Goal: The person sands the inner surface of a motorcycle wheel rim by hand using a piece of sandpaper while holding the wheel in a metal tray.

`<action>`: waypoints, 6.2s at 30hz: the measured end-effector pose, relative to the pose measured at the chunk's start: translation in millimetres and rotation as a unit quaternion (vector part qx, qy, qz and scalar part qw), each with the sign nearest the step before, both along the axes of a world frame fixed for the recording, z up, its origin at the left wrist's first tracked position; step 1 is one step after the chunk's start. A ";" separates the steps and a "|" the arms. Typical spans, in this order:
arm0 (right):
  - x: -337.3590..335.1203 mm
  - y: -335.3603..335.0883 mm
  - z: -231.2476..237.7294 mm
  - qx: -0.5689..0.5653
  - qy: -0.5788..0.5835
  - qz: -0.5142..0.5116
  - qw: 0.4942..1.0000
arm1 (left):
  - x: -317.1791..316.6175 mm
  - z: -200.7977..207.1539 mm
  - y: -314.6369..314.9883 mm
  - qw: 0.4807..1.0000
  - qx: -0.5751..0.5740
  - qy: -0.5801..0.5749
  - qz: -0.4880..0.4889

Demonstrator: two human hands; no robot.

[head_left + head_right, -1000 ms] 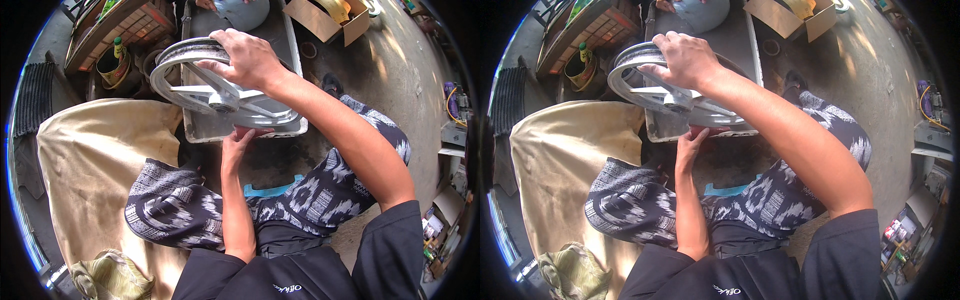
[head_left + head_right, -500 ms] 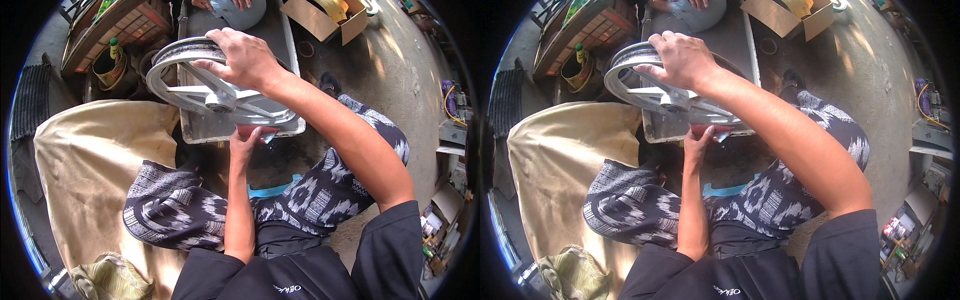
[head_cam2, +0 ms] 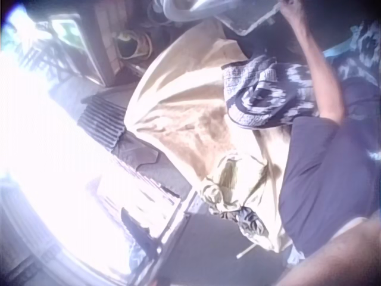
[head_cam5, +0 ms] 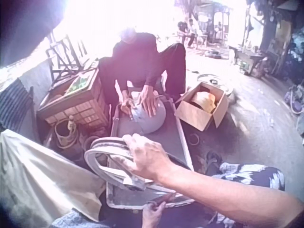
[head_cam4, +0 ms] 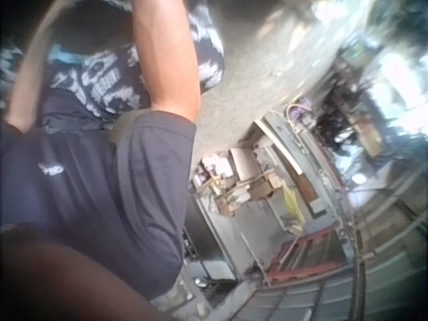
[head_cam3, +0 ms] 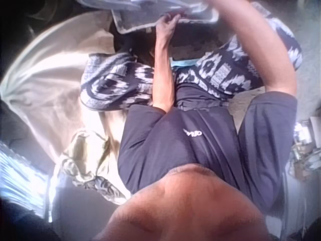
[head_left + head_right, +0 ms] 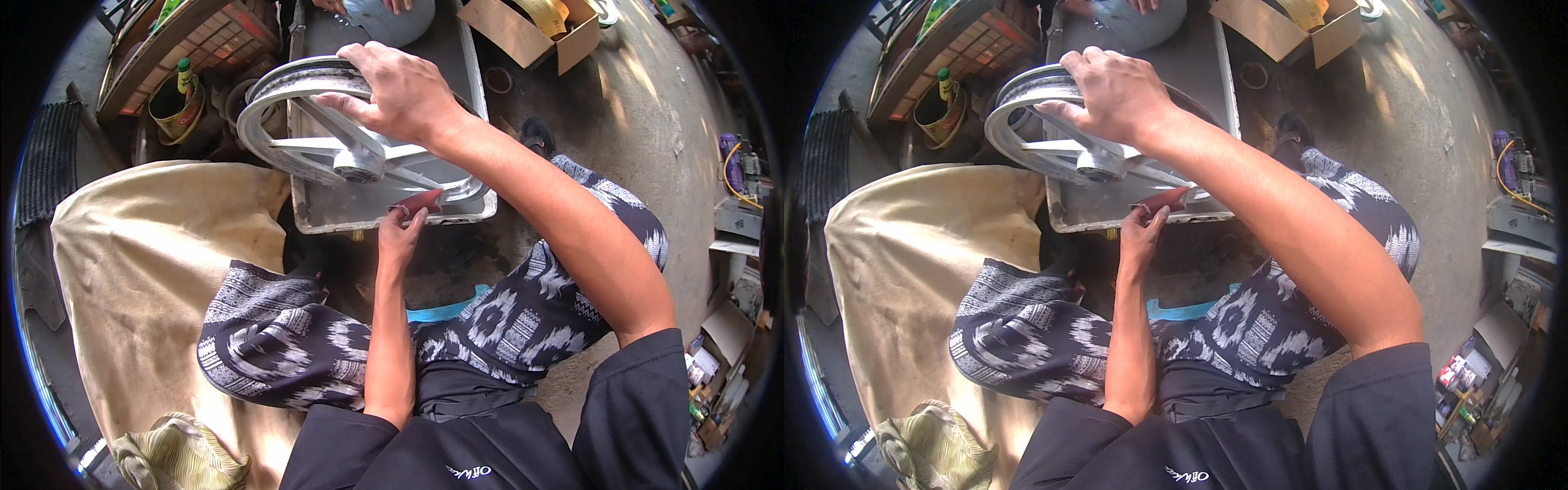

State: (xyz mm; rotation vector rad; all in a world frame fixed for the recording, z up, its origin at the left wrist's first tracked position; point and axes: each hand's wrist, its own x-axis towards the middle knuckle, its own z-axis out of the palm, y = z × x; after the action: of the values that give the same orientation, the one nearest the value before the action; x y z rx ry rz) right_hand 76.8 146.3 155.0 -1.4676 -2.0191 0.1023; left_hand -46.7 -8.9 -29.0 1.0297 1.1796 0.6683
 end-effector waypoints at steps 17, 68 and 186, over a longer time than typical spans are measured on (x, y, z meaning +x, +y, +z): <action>5.2 2.4 2.6 -0.019 -0.010 -0.010 1.000 | 33.0 3.3 -16.4 0.970 0.209 0.034 0.120; -4.0 -5.4 10.9 -0.011 0.006 -0.044 0.999 | 81.1 -23.0 -30.2 0.993 0.096 0.059 -0.027; 5.3 -80.5 16.2 0.036 0.096 -0.040 0.994 | 57.1 -8.7 -54.4 0.972 0.077 0.178 -0.136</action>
State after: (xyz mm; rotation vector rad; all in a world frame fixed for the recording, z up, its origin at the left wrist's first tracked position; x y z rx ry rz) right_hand 82.1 65.9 171.1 -1.4350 -1.7909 0.1309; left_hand 10.4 -63.2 -37.7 1.4555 1.2747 0.3701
